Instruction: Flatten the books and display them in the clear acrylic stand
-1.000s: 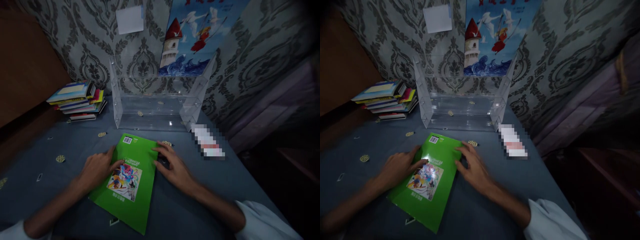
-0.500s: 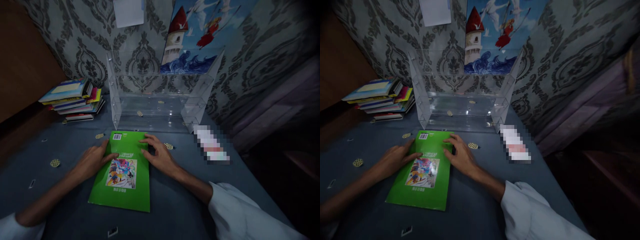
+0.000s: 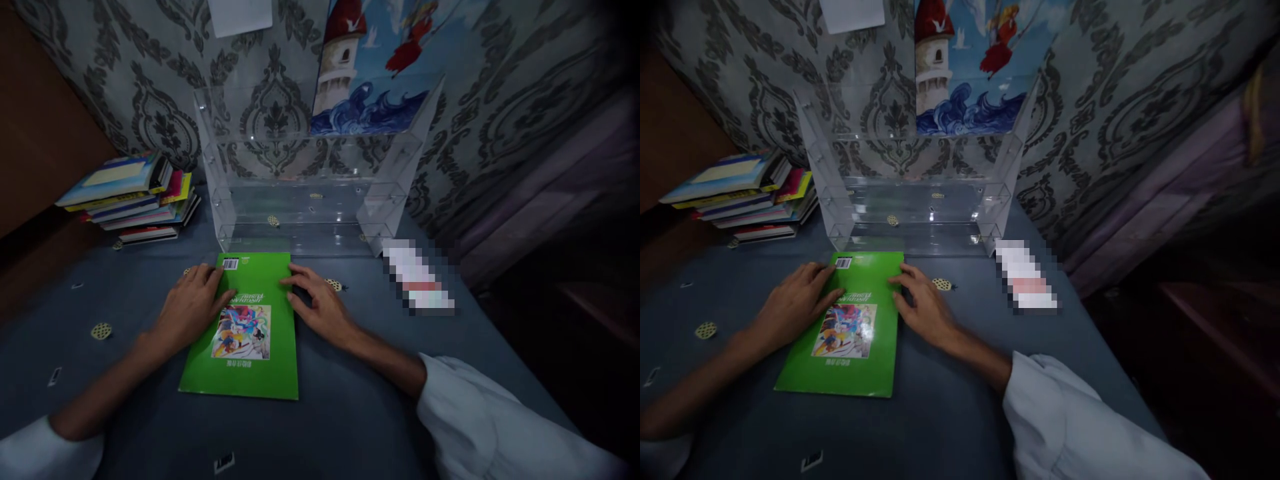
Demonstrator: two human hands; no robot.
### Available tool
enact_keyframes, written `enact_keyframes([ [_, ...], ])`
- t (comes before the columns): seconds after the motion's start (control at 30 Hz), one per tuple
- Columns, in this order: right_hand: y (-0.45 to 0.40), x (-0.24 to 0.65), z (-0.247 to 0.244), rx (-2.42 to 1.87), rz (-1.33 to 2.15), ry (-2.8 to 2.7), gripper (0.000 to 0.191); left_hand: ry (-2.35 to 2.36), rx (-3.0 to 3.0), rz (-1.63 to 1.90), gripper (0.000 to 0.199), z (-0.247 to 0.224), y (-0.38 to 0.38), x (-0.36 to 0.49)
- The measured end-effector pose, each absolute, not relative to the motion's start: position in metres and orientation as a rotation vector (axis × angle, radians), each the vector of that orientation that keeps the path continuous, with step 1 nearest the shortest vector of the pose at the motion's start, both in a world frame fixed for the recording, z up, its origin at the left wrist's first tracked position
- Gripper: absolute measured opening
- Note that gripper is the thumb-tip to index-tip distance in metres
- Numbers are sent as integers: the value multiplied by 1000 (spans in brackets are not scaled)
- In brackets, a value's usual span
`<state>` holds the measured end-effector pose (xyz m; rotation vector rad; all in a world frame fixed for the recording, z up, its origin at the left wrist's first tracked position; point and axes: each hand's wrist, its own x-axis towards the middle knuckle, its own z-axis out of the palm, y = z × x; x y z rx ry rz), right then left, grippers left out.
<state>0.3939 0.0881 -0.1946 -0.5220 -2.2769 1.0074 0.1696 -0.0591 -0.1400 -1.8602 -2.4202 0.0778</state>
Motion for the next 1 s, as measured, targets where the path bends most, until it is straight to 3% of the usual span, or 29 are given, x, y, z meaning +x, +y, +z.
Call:
enact_keyframes([
  [0.6, 85, 403, -199, -535, 971, -2184, 37, -1907, -2440, -383, 40, -161, 30, 201],
  [1.0, 95, 398, -208, -411, 852, -2285, 33, -1912, -2392, -289, 43, -159, 27, 204],
])
